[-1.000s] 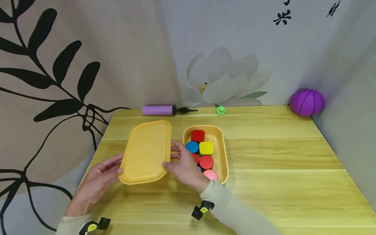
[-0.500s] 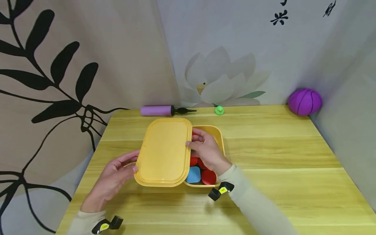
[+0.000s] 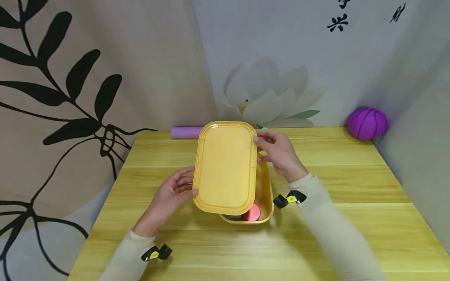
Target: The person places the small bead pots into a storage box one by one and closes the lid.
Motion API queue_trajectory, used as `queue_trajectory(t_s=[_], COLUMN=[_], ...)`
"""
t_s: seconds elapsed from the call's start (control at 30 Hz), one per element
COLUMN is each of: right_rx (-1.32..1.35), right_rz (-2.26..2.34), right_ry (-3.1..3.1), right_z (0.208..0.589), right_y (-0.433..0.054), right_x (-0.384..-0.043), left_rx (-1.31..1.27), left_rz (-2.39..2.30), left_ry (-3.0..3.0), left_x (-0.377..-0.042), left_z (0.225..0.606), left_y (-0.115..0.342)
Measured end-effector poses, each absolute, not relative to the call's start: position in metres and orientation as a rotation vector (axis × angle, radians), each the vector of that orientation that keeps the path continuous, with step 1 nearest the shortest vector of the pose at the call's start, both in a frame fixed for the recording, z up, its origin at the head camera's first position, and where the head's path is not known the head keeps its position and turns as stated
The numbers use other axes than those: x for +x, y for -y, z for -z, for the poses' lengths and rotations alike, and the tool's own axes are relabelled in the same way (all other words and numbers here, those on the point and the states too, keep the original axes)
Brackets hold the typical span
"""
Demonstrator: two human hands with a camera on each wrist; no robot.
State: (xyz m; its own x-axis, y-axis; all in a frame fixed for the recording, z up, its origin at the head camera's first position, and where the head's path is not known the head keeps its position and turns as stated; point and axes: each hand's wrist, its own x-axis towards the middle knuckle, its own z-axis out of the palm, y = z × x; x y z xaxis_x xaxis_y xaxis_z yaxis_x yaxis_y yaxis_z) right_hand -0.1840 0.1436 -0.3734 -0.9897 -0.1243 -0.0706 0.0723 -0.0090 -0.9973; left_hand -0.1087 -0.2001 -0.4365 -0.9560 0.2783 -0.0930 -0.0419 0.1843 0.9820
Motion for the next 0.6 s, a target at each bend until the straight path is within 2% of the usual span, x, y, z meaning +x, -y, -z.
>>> queue_trajectory(t_s=[0.33,0.6], right_rx=[-0.456,-0.582], right_rz=[2.117,2.101], right_ry=[-2.624,-2.807], right_z=[0.321,0.322], right_y=[-0.16,-0.162], right_x=[-0.153,-0.123], left_rx=[0.248,0.174], left_rz=[-1.89,-2.147], left_ry=[-2.33,-2.069], left_x=[-0.164,-0.208], left_z=[0.431,0.427], left_y=[0.161,0.144])
